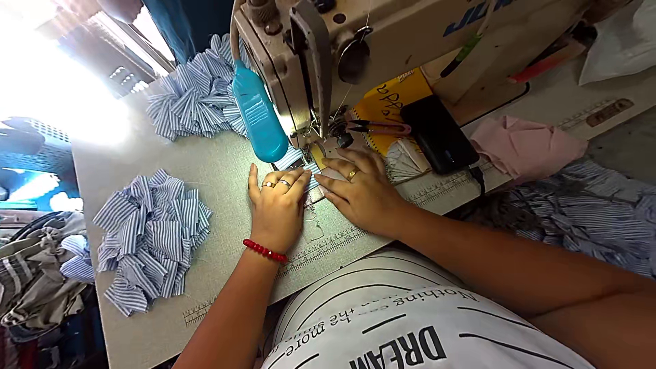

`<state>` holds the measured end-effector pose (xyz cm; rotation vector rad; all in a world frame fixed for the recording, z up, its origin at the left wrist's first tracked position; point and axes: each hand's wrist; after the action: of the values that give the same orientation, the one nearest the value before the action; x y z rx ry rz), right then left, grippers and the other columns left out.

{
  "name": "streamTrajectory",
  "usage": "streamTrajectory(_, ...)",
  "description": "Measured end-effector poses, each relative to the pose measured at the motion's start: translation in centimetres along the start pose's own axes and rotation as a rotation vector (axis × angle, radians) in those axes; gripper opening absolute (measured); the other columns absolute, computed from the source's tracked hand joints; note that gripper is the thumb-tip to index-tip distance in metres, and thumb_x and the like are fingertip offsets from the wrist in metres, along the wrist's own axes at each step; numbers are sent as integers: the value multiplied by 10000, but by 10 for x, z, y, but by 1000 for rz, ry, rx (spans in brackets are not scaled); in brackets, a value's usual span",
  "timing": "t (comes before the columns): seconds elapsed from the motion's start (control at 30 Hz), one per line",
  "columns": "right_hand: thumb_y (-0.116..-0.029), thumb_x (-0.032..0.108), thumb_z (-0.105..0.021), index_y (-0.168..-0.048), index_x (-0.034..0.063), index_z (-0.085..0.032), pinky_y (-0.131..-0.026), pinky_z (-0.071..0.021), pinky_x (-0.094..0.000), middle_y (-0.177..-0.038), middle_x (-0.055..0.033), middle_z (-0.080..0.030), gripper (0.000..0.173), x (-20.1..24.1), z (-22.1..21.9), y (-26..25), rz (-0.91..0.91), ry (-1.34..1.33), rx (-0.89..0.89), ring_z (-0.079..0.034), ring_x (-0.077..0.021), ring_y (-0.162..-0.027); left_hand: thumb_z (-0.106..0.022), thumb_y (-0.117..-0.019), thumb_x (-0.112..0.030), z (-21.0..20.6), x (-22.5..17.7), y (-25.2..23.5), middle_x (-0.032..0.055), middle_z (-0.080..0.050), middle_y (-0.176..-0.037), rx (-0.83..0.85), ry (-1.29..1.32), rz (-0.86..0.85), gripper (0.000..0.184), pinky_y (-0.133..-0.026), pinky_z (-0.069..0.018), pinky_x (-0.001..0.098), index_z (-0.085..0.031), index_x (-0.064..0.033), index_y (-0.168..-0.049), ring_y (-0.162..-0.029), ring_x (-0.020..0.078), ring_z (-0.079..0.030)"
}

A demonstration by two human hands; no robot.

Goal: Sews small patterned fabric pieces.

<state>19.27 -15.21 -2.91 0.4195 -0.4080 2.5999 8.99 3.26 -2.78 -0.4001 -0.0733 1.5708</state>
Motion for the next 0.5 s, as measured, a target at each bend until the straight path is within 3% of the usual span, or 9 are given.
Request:
streamTrajectory(0.2,-1043,367,-446,-1433,272,-627,-1202,-74,-730,-1570,-95,-490,440,5,1,-6,-71,3,49,-266,-381,-1545,-531,-995,-125,-3,6,-3,28,-719,-1289,-14,-18,4,338,-1168,-156,722,-749,-165,-1250,-1373,336,-538)
streamTrajectory(0.5,-1044,354,-430,-1458,277,-604,-1206,-60,-727,-1594,-99,-459,455,6,-1,-7,-77,29,59,-245,-373,-1556,-511,-1000,-131,-5,10,-4,21,-715,-1295,-15,-6,20,347,-1170,-137,730,-749,-171,-1250,-1363,320,-549)
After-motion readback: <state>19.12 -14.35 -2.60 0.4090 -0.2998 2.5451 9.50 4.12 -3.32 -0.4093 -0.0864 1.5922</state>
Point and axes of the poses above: each hand's wrist, its own y-axis away from the middle knuckle, its own z-axis out of the back of the hand, x = y × z
